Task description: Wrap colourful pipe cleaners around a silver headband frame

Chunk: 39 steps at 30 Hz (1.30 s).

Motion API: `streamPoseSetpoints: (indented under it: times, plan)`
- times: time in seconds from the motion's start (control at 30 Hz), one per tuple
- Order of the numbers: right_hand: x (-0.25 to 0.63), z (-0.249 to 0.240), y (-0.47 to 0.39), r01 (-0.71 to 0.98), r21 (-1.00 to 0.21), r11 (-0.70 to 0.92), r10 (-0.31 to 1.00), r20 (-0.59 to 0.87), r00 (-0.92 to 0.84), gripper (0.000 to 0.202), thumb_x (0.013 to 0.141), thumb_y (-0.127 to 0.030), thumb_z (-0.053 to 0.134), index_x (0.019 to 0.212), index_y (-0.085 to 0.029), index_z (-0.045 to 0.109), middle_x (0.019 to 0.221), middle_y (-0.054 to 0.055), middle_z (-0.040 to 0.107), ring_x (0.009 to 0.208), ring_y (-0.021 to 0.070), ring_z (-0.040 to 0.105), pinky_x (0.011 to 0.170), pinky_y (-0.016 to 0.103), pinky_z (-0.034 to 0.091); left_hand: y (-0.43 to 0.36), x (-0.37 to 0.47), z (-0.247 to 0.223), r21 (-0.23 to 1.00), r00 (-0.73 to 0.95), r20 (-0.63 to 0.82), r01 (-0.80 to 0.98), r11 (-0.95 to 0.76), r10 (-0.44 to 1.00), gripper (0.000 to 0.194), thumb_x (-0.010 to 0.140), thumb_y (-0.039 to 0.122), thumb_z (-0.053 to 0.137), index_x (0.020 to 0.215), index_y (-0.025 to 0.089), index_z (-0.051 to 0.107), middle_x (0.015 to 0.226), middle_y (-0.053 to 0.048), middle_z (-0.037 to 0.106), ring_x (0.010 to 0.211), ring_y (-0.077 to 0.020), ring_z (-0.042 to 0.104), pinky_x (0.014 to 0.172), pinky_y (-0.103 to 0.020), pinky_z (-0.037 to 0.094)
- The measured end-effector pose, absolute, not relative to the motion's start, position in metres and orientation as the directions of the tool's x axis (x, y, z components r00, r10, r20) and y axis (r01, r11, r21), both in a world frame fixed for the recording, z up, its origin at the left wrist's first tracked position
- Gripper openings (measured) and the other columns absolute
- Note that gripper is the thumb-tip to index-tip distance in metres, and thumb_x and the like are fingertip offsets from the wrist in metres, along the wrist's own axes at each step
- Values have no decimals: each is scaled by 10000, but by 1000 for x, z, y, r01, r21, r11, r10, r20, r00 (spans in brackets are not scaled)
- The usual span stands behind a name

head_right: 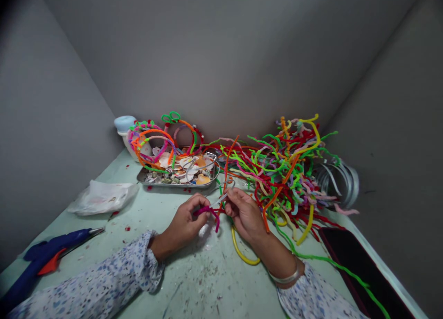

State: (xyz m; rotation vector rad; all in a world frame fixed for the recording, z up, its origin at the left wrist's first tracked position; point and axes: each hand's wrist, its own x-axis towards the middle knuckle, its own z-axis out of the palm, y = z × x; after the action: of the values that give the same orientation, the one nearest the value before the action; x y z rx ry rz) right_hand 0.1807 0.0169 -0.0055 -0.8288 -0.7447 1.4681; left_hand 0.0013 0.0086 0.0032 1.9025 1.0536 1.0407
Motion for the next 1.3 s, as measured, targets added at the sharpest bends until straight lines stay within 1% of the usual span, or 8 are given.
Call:
streamPoseSetpoints:
  times: [0.1,0.27,0.6,0.83,1.07,1.3]
  plan:
    - [180,-6,17,-525,-848,-72,997,-70,-25,206,731,-370,788,722,-203,668,598,-35,519,474,72,413,409,206,294,9,3,3,808,291,355,382,-448,888,128,779,77,545,809,194,585,826,-23,600,826,-182,567,751,-319,468]
    - [180,-7,17,-498,-864,-76,997,-69,-32,209,742,-390,779,735,-213,668,609,-33,504,486,79,407,424,221,277,9,4,6,764,250,413,428,-482,876,99,781,86,575,787,184,594,813,-20,611,832,-182,564,780,-330,451]
    - [181,-9,17,-494,-866,-74,997,-64,-37,197,764,-388,758,768,-212,669,678,-22,557,477,82,426,430,246,263,9,3,2,711,220,491,458,-534,843,49,824,148,604,815,195,607,819,-25,633,820,-190,569,785,-342,439]
    - [181,-7,17,-504,-859,-86,996,-68,-53,184,762,-360,763,730,-205,671,698,-6,619,492,76,436,440,234,278,8,3,3,701,202,522,452,-552,828,40,838,150,611,837,190,610,834,-27,639,824,-187,565,788,-342,427]
    - [181,-9,17,-511,-854,-95,995,-73,-63,195,766,-372,763,719,-203,679,701,0,629,500,77,438,440,223,295,6,2,5,708,200,519,444,-549,831,17,855,178,604,841,188,607,842,-29,636,839,-188,565,805,-342,419]
    - [180,-8,16,-504,-858,-96,995,-72,-66,204,745,-378,778,718,-208,670,698,-4,620,502,74,443,434,216,295,5,2,5,721,202,515,422,-549,833,33,854,159,593,838,186,604,842,-26,626,837,-183,557,801,-334,411]
